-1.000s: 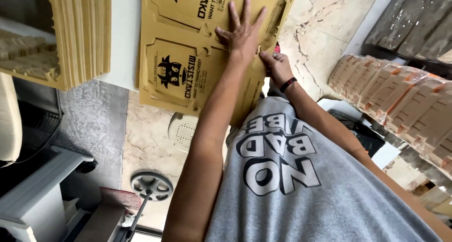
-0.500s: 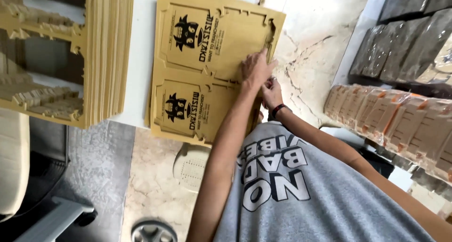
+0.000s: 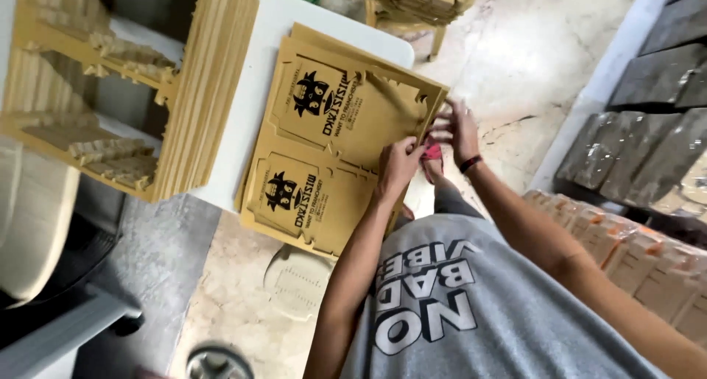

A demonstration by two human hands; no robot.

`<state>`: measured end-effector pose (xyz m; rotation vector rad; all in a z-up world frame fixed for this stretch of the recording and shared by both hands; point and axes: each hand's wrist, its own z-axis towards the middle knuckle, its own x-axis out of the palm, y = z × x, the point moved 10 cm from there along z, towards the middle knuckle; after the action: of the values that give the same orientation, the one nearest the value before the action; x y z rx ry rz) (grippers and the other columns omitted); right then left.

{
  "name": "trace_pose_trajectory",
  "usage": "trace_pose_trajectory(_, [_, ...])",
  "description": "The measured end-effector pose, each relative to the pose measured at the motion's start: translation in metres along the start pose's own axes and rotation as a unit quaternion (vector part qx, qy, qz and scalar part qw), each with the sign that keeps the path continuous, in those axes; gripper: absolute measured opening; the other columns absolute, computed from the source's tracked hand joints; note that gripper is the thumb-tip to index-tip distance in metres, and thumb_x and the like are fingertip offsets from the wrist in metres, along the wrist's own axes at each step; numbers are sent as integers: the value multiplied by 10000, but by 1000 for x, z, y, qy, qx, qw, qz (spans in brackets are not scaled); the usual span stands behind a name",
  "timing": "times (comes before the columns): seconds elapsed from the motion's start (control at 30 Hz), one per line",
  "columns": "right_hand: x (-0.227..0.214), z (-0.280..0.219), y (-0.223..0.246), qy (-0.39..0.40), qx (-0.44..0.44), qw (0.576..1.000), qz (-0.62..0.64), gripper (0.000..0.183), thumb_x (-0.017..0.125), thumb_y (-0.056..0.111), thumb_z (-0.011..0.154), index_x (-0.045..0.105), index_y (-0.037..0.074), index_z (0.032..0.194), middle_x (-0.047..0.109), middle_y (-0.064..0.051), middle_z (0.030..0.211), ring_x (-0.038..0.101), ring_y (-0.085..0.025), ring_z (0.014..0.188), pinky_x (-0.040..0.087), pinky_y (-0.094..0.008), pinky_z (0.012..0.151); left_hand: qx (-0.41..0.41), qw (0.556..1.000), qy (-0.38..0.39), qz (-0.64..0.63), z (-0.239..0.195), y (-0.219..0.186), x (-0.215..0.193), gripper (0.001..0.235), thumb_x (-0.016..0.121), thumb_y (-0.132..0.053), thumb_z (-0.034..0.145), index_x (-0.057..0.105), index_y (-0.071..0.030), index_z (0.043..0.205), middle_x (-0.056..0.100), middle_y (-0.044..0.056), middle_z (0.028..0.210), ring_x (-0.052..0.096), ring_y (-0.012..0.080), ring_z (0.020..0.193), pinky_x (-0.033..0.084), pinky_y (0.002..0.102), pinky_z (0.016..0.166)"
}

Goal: Punching out pre-cut cardboard shapes from a larger sheet and stacking the finished pieces.

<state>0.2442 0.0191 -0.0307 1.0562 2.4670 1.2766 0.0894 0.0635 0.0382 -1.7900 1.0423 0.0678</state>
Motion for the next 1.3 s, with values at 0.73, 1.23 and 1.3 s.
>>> trace_pose_trajectory(0.73, [75,68,21,322,263,893,-174,593,463,546,1071,540,-11,1261,703,-288,909,731,-466,699,604,-624,583,-224,932,-93,-270,60,64,-12,914,747,-597,890,429,-37,1539,578,281,1395,689,379,1124,654,438,736])
trace_pose_trajectory(1.23, [79,55,22,360,278,865,-211,672,442,535,1082,607,-115,1123,707,-323,874,745,-456,735,613,-592,668,-290,829,-204,-432,111,32,-48,774,753,-341,891,461,162,1402,481,430,1302,604,620,1009,606,629,691])
trace_pose_trajectory(1.3, [89,45,37,367,270,865,-209,616,482,493,1073,611,-109,1095,709,-324,853,744,-450,717,616,-578,641,-276,820,-200,-461,107,35,-53,809,751,-355,909,405,163,1425,423,458,1342,566,639,1060,594,633,728])
